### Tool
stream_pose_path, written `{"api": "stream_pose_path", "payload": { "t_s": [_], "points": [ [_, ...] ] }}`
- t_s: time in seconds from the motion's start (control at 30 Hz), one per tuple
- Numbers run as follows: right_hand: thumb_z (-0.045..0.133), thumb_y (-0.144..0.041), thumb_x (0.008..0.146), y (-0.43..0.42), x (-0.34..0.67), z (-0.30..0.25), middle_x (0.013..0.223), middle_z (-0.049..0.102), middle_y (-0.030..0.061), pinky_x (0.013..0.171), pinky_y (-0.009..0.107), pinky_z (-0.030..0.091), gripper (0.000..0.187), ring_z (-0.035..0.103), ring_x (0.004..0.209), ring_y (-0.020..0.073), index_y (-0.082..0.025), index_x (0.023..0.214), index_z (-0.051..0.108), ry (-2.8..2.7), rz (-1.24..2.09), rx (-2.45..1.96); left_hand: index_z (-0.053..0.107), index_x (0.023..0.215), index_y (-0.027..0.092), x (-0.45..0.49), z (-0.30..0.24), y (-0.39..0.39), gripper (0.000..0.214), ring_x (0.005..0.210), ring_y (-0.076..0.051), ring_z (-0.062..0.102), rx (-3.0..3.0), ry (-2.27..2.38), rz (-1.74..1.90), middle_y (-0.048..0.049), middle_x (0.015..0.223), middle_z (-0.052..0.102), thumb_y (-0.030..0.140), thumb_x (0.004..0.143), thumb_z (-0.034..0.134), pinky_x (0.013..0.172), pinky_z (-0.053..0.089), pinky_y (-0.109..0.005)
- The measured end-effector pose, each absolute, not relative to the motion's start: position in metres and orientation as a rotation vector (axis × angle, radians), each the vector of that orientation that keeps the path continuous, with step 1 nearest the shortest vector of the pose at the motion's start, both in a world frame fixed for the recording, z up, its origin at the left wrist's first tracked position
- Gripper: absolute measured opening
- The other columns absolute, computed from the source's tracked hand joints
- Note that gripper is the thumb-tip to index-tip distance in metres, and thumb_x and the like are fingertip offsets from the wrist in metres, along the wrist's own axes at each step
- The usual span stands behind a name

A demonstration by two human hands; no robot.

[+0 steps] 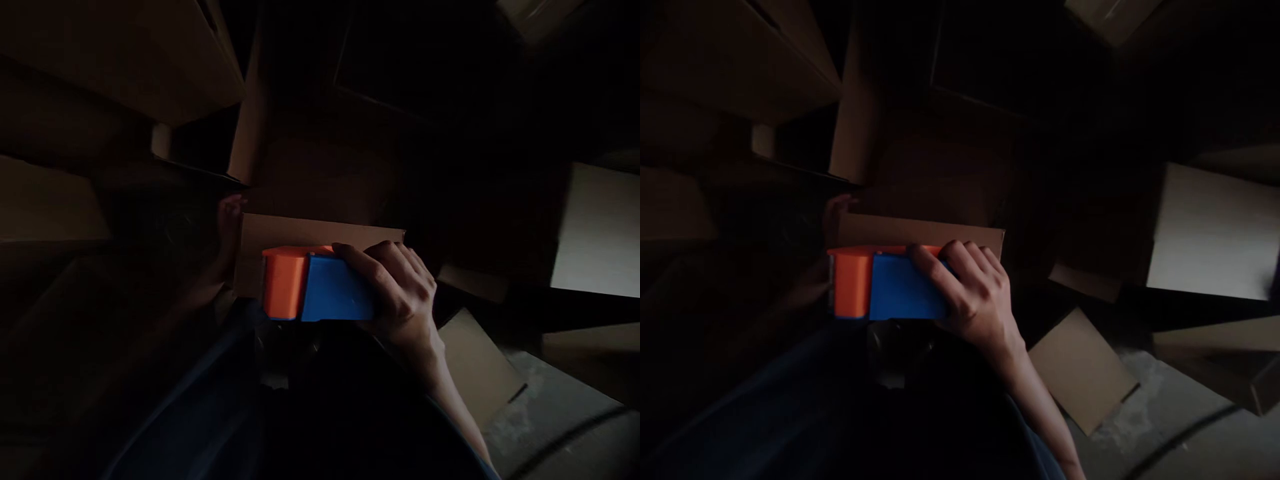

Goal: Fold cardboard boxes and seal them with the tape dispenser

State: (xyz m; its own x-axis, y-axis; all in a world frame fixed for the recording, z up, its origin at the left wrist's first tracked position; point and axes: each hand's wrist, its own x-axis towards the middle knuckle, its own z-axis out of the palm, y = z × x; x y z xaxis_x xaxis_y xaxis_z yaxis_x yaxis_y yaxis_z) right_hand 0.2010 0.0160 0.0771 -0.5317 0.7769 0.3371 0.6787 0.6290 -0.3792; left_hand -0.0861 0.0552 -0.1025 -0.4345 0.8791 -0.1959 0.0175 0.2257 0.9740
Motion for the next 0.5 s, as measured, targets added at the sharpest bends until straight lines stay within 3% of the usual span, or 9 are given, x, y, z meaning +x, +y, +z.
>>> {"api": "stream_pose_path", "payload": {
  "t_s": [0.07,0.2,0.33,0.5],
  "points": [
    [0.034,-0.063,0.105,0.016,0.201,0.077,0.087,0.055,0.0046,0.071,0.035,0.039,0.058,0.051,0.075,0.0191,-0.018,0.130,0.061,-2.371,0.280,-1.141,0.063,0.108,0.019,-0.087,-0.082,0.057,0.017,0.105,-0.017,0.064,0.806,1.725,1.366,-0.0056,0.109,0.070,0.021,0.102,0.048,0.090,0.052,-0.033],
    [0.037,-0.061,0.105,0.016,0.201,0.076,0.087,0.056,0.0044,0.070,0.035,0.039,0.055,0.051,0.075,0.0191,-0.018,0.131,0.061,-2.373,0.274,-1.146,0.064,0.114,0.023,-0.077,-0.035,0.056,0.020,0.116,-0.023,0.065,1.004,1.717,1.359,-0.0072,0.119,0.070,0.034,0.101,0.054,0.083,0.055,-0.034],
    [0.033,-0.062,0.105,0.016,0.202,0.075,0.087,0.056,0.0045,0.070,0.034,0.037,0.057,0.050,0.075,0.0190,-0.019,0.131,0.061,-2.372,0.260,-1.125,0.062,0.116,0.028,-0.062,-0.018,0.053,0.026,0.121,-0.024,0.064,1.201,1.765,1.341,-0.0076,0.121,0.069,0.045,0.105,0.046,0.089,0.055,-0.036],
    [0.035,-0.056,0.107,0.016,0.201,0.076,0.084,0.054,0.0041,0.070,0.034,0.036,0.051,0.047,0.073,0.0190,-0.020,0.133,0.060,-2.364,0.256,-1.114,0.056,0.121,0.026,-0.054,-0.024,0.050,0.034,0.120,-0.024,0.062,1.312,1.826,1.302,-0.0099,0.122,0.067,0.051,0.108,0.038,0.103,0.049,-0.043]
  ]
}}
